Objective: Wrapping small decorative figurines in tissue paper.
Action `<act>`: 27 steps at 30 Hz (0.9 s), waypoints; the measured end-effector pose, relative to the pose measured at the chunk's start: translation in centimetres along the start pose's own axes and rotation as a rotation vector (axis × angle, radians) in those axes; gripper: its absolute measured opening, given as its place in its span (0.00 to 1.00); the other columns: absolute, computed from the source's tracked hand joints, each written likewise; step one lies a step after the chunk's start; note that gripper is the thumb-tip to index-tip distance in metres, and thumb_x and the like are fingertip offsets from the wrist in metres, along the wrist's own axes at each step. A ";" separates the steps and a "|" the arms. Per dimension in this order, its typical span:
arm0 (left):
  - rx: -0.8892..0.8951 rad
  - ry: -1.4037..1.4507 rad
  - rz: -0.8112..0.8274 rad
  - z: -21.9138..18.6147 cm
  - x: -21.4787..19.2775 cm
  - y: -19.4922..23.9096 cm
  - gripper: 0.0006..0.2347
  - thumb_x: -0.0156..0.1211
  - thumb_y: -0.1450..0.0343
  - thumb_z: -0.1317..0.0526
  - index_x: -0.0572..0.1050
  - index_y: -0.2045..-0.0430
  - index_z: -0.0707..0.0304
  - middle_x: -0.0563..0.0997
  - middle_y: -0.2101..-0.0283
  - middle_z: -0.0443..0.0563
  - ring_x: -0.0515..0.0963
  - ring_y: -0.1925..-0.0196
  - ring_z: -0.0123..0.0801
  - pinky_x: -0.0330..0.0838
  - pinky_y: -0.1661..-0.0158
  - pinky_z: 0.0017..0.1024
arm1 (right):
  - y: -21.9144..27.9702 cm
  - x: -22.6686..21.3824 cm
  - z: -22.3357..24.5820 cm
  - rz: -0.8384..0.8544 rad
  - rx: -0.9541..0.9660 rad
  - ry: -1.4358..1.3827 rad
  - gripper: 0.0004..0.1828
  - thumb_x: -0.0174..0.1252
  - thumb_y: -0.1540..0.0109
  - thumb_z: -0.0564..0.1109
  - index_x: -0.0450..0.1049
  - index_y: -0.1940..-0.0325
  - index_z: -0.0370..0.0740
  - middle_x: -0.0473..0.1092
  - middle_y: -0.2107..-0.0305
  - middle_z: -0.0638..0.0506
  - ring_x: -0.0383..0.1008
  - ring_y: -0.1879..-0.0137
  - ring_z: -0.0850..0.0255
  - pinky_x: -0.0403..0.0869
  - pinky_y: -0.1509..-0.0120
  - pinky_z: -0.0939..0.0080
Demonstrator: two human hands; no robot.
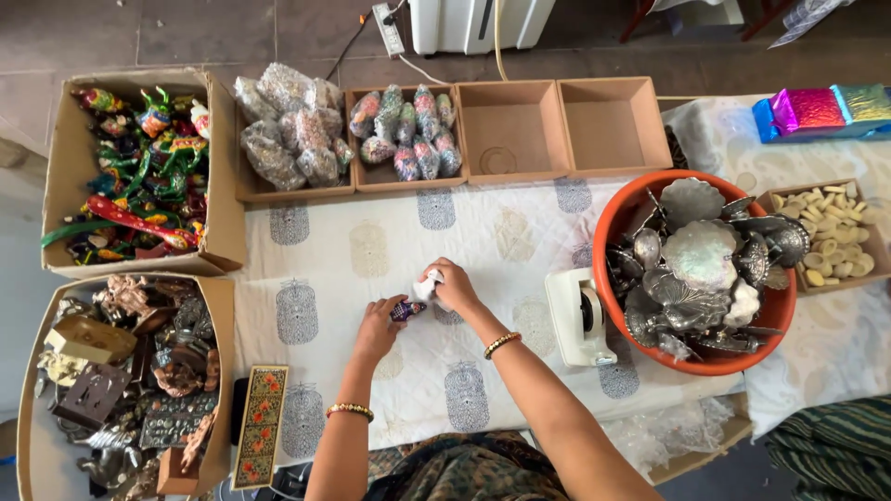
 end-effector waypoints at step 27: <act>0.056 -0.113 -0.076 1.1 0.9 -0.8 0.24 0.74 0.37 0.57 0.74 0.48 0.60 0.76 0.54 0.56 0.73 0.49 0.53 0.70 0.49 0.45 | 0.0 -0.4 1.9 -0.060 -0.225 0.035 0.14 0.58 0.50 0.28 0.82 0.67 0.41 0.77 0.65 0.48 0.78 0.57 0.53 0.75 0.50 0.56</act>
Point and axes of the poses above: each hand's wrist, its own y-axis away from the middle knuckle, its own x-axis out of the palm, z = x × y, the point moved 2 cm from there along -y, towards the middle knuckle
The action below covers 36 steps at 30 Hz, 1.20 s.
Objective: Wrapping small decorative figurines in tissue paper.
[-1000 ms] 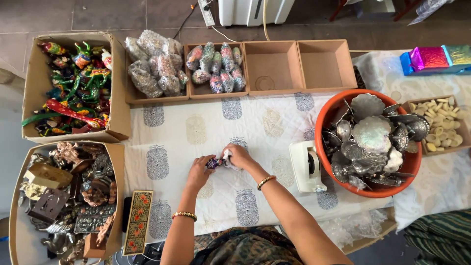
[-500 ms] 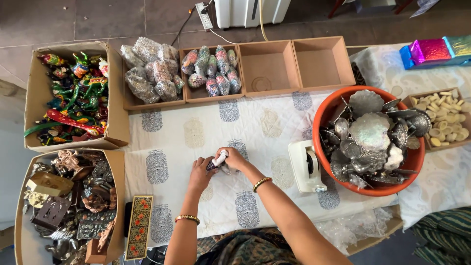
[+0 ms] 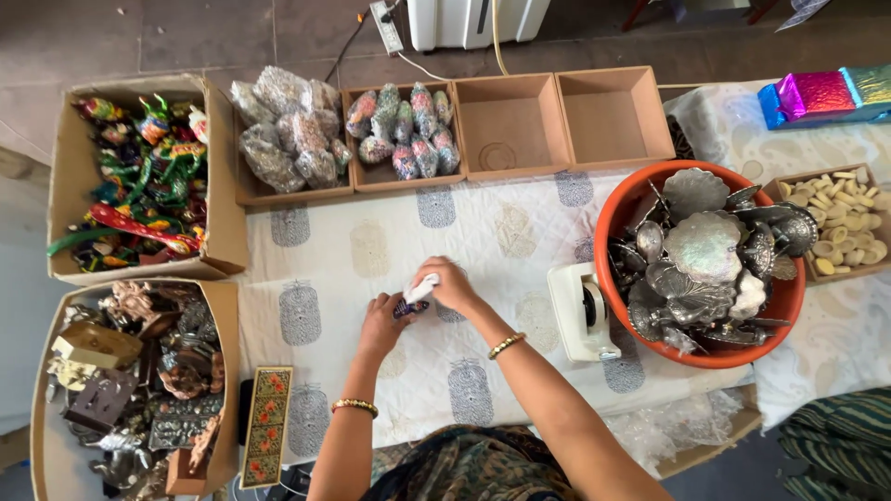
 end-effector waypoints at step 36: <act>-0.034 0.007 0.005 -0.7 -0.1 0.7 0.24 0.73 0.38 0.58 0.75 0.47 0.51 0.76 0.54 0.52 0.72 0.49 0.51 0.71 0.49 0.44 | 3.3 1.6 -6.7 0.233 0.193 -0.226 0.22 0.47 0.52 0.23 0.79 0.61 0.36 0.80 0.64 0.45 0.80 0.55 0.59 0.75 0.50 0.63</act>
Point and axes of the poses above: each hand's wrist, its own y-axis away from the middle knuckle, its own x-axis out of the palm, z = x × y, the point moved 2 cm from there along -y, towards the middle knuckle
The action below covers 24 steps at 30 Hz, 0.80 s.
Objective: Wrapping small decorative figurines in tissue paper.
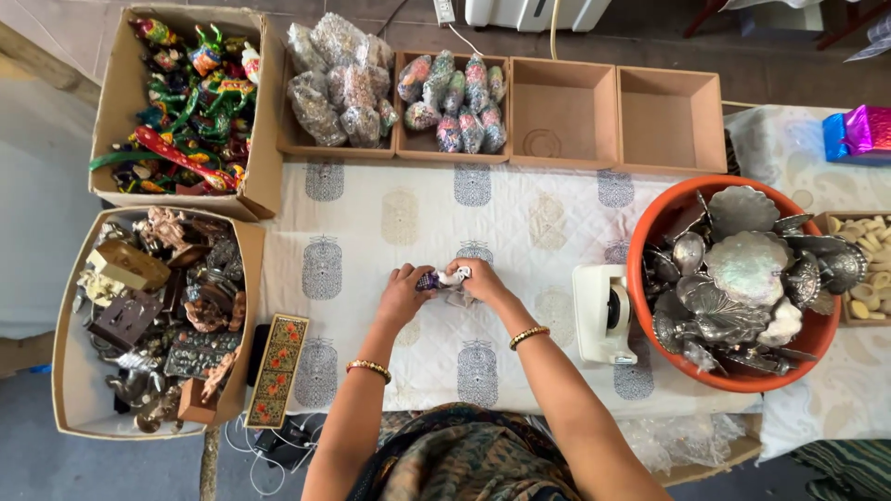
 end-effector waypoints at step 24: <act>-0.157 0.314 0.001 4.7 3.4 -1.5 0.20 0.65 0.32 0.63 0.71 0.44 0.61 0.79 0.50 0.64 0.79 0.48 0.54 0.73 0.48 0.42 | 1.9 1.8 4.4 -0.273 -0.156 0.658 0.19 0.59 0.45 0.28 0.78 0.55 0.45 0.74 0.58 0.49 0.76 0.48 0.48 0.75 0.47 0.51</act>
Point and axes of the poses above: each hand's wrist, its own y-axis away from the middle knuckle, its own x-axis out of the palm, z = x × y, the point moved 2 cm from there along -y, towards the middle knuckle
